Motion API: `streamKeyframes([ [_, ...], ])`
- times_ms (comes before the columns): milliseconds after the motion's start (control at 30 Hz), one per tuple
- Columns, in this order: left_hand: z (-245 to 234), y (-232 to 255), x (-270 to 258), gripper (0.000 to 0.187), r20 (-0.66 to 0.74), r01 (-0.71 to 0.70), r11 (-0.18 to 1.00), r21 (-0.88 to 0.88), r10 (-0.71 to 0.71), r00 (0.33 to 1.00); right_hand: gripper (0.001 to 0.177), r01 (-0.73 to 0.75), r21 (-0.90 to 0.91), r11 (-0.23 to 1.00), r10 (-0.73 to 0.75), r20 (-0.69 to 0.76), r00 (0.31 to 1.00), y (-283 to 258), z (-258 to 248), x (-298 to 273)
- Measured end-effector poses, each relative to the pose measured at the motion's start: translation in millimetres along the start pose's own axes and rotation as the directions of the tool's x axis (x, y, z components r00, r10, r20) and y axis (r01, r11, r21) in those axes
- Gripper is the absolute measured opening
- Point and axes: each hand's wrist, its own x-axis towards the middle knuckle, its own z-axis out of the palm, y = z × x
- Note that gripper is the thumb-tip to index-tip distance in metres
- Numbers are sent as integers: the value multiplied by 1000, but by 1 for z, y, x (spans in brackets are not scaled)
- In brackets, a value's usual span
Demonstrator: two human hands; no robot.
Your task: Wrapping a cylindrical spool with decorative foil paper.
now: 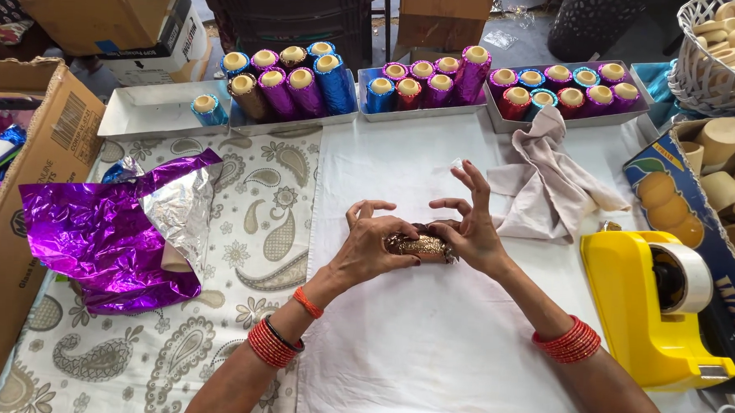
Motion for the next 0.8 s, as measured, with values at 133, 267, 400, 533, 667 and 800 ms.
streamKeyframes([
  [133,-4,4,4,37,65,13,1000,4,-14,998,115,67,-45,997,-66,34,997,2,0,-7],
  [267,-1,-2,3,35,88,-37,998,-54,41,995,114,101,-59,993,-97,75,992,-1,-1,-11],
  [400,0,-2,1,36,78,-106,990,-93,114,991,114,123,-14,992,-122,61,991,-4,2,-16],
  [533,3,-5,-5,34,188,66,973,-222,-24,982,114,182,-47,982,-178,71,981,-9,5,-23],
  [667,5,-5,-15,33,119,-39,964,-262,73,990,113,247,-123,961,-237,95,967,-7,6,-32],
  [800,17,-8,-26,49,-95,-331,943,-40,326,941,111,408,-264,874,-389,123,913,-7,10,-38],
])
